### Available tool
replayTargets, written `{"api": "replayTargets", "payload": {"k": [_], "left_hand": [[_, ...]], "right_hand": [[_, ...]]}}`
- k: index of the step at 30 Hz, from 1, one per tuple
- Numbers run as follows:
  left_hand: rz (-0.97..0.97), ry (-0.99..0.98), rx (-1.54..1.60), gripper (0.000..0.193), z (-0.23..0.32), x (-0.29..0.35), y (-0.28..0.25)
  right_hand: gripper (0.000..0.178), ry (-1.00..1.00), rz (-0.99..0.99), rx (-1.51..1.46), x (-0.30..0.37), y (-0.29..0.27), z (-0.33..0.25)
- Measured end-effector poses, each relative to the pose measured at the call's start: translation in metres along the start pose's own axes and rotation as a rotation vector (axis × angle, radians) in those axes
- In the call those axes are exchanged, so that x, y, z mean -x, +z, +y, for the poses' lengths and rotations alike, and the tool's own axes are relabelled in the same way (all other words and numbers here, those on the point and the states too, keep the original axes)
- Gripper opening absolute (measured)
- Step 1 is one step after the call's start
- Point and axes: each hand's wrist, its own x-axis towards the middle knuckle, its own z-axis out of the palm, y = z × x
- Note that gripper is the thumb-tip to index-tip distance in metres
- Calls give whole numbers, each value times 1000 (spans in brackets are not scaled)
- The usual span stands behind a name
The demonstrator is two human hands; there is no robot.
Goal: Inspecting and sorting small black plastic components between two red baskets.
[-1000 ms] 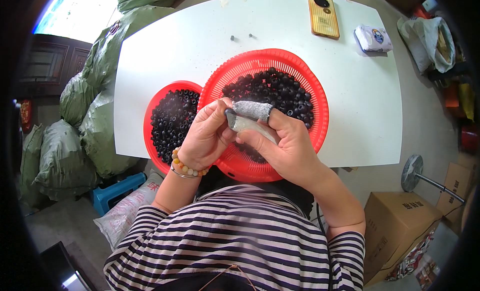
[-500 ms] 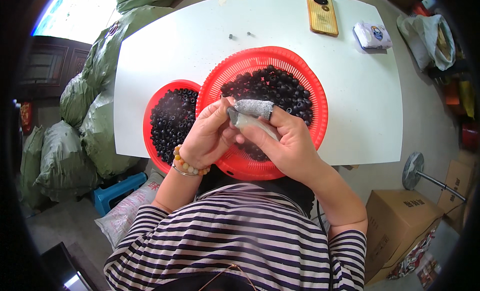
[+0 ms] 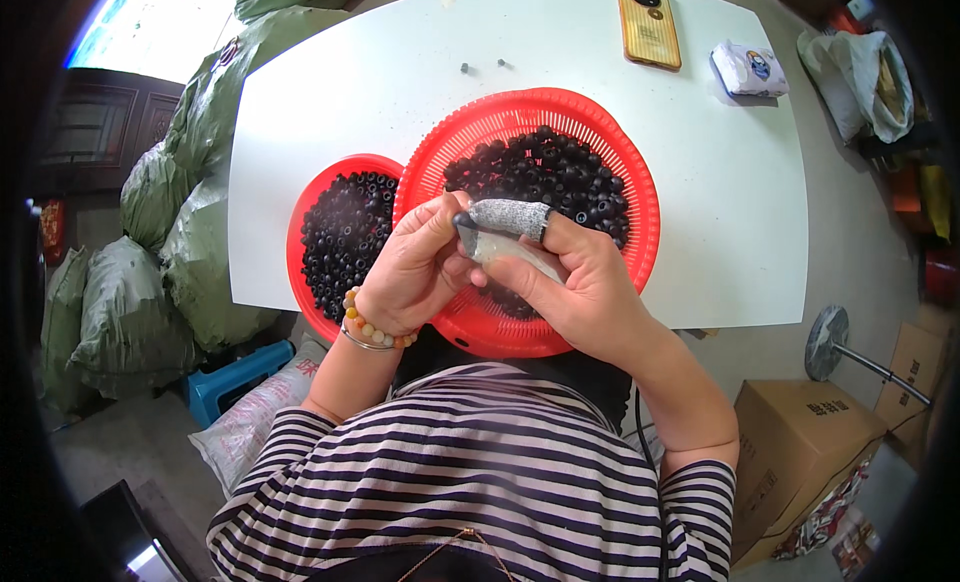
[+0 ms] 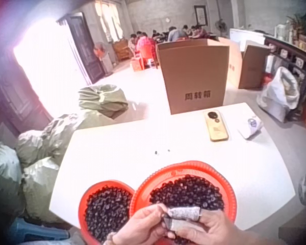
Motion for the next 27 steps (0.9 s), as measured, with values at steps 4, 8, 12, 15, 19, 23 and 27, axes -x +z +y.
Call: {"api": "replayTargets", "payload": {"k": [4, 8, 12, 15, 19, 23, 27], "left_hand": [[-41, 9, 10, 22, 0, 0, 0], [-42, 31, -15, 22, -1, 0, 0], [-32, 21, -14, 22, -1, 1, 0], [-35, 7, -2, 22, 0, 1, 0], [-57, 1, 19, 22, 0, 0, -2], [-59, 13, 23, 22, -1, 0, -1], [-20, 26, 13, 21, -2, 1, -1]], "right_hand": [[28, 13, 2, 2, 1, 0, -3], [28, 17, -7, -5, 0, 0, -3], [27, 13, 2, 3, 0, 0, -1], [28, -5, 9, 24, 1, 0, 1], [28, 3, -4, -11, 1, 0, -1], [29, 22, -13, -24, 2, -1, -2], [29, 31, -3, -21, 2, 0, -2]]}}
